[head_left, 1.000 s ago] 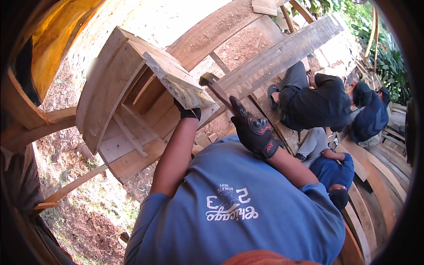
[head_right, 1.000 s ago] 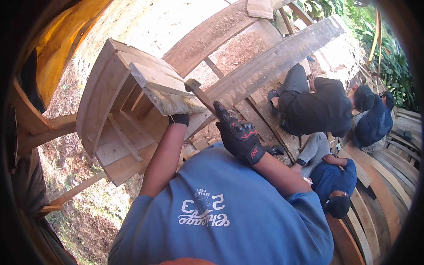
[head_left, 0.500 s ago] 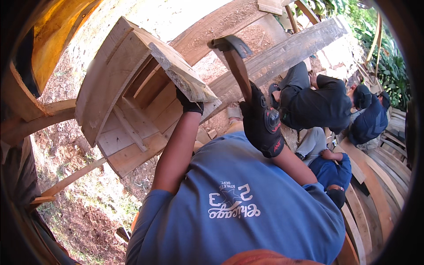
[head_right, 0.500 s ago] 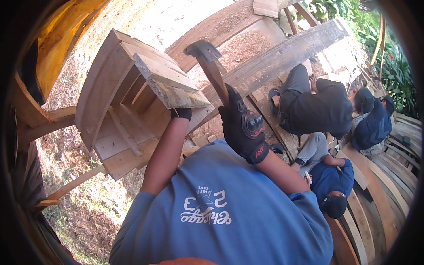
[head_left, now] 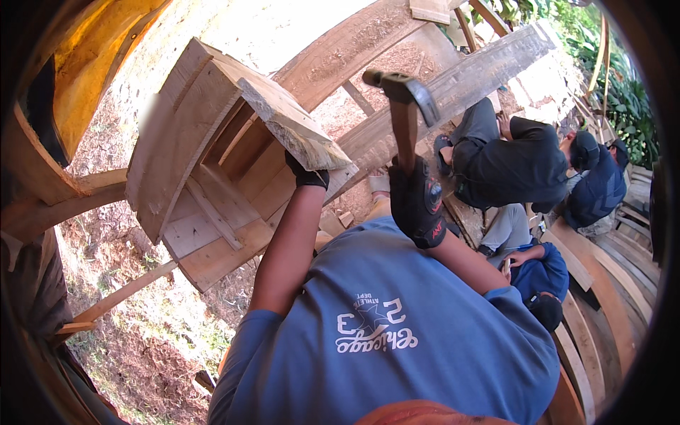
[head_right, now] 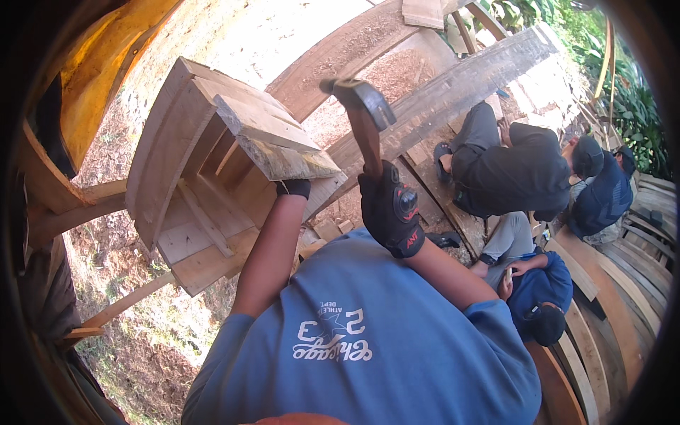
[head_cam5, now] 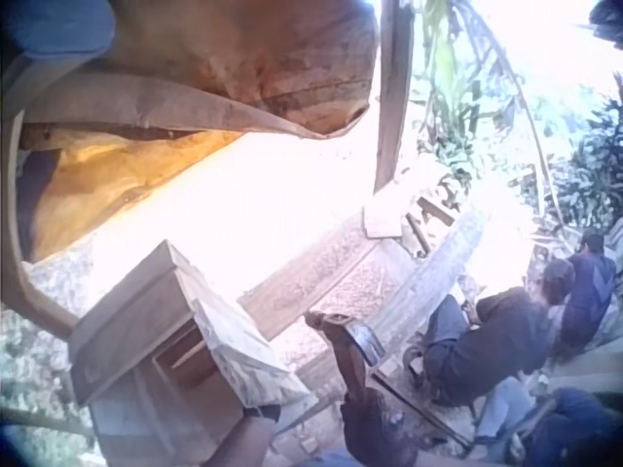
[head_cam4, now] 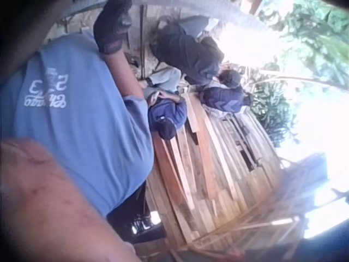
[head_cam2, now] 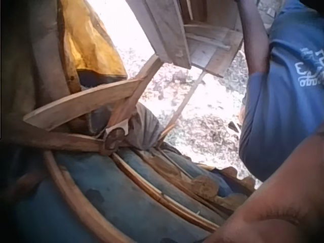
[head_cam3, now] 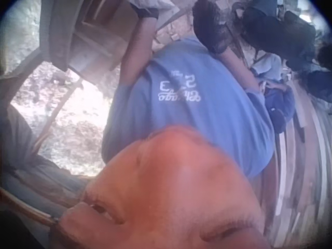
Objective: The person nails wooden planks together to assemble a wooden box-like structure using a hammer.
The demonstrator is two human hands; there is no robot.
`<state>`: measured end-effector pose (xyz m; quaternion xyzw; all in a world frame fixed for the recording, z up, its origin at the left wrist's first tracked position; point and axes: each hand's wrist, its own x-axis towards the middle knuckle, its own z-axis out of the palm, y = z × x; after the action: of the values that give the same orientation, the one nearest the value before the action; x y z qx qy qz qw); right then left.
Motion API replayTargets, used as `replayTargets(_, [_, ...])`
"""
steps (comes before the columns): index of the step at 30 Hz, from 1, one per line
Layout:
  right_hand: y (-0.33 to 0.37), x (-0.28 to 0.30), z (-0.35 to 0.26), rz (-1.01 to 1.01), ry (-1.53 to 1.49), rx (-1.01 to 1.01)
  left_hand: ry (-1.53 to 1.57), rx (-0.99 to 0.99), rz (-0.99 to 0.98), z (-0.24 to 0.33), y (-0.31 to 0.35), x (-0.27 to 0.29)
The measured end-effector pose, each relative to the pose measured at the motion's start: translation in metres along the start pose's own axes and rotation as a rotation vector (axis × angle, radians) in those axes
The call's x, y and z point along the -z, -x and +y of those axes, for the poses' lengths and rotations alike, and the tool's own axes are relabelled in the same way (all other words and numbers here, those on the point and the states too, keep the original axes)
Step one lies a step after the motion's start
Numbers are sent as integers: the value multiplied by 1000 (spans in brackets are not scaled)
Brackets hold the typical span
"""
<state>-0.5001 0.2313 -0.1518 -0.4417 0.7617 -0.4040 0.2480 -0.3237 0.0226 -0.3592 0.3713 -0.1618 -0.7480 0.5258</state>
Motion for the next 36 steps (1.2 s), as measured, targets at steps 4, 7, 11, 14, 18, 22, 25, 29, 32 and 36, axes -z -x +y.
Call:
replayTargets(4, [4, -10, 24, -449, 118, -122, -35, -4, -4, 4, 10, 1])
replayTargets(7, [-17, 11, 17, -234, -130, -370, -110, -24, -52, 6, 1, 0])
replayTargets(11, [-19, 15, 8, -19, -148, -228, -113, 15, -1, 9, 17, -19])
replayTargets(14, [-1, -10, 20, -432, 152, -186, -47, 30, -18, 1, 1, 2])
replayTargets(18, [-16, 0, 22, -204, 68, -108, -190, 36, -2, 19, 20, -46])
replayTargets(22, [-19, 23, -17, 28, -134, -217, -263, 57, 40, 29, 42, -60])
replayTargets(25, [5, -13, 18, -346, 99, -205, -233, 67, 20, 25, 34, -51])
replayTargets(29, [-13, 9, 21, -383, -5, -216, -204, 64, 12, 25, 25, -45])
replayTargets(32, [-30, 40, -13, -147, -171, -355, -210, 74, 15, 25, 24, -43])
replayTargets(36, [-2, -7, 15, -187, -104, -405, -207, 97, 5, 25, 25, -47])
